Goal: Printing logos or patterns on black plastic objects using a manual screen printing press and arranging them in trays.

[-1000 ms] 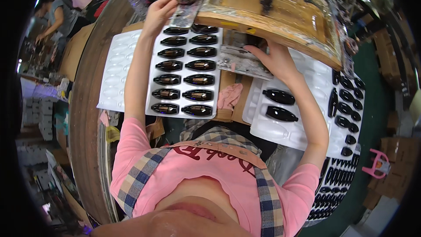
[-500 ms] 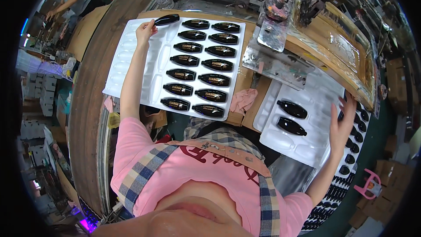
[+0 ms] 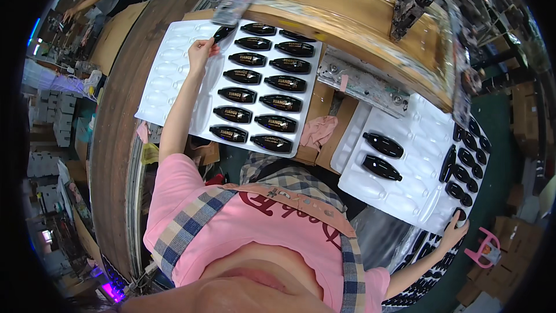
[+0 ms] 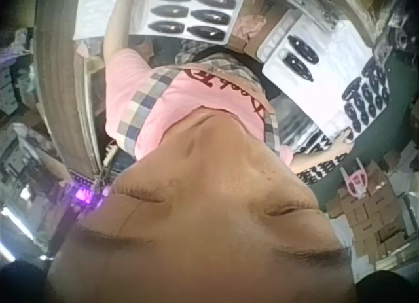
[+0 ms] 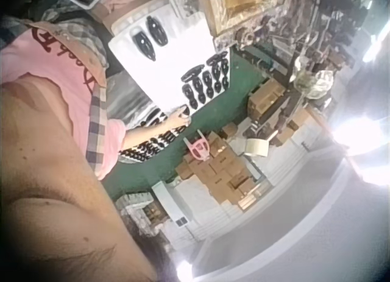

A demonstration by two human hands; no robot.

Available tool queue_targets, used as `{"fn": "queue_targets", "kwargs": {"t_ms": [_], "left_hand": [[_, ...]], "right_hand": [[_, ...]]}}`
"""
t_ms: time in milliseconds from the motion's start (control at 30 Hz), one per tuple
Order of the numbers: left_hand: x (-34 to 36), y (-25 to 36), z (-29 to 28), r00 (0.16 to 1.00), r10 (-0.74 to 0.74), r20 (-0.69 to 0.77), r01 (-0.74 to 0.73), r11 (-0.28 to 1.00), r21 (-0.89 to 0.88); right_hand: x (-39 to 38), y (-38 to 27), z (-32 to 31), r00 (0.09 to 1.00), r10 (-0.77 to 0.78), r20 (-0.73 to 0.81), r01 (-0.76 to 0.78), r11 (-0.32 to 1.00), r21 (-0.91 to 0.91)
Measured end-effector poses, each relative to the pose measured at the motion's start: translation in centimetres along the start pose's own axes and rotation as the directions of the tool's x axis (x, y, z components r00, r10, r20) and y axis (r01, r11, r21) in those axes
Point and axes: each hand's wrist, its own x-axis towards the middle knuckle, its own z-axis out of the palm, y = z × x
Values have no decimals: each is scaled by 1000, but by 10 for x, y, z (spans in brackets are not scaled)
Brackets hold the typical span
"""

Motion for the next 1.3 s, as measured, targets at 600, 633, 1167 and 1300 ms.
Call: {"fn": "queue_targets", "kwargs": {"t_ms": [600, 633, 1167, 1300], "left_hand": [[-48, 62, 42, 768, 542, 341, -625, 519, 583], [-66, 84, 60, 756, 498, 424, -655, 582, 482], [-83, 134, 234, 503, 668, 549, -735, 664, -135], [-83, 152, 224, 717, 475, 510, -394, 880, -266]], "right_hand": [[-4, 39, -10, 966, -102, 237, 95, 995, 41], [-8, 30, -15, 969, -103, 225, 102, 995, 15], [-37, -208, -74, 921, -382, 78, 138, 507, 851], [-40, -319, -63, 740, -673, -26, 397, 404, 824]]}}
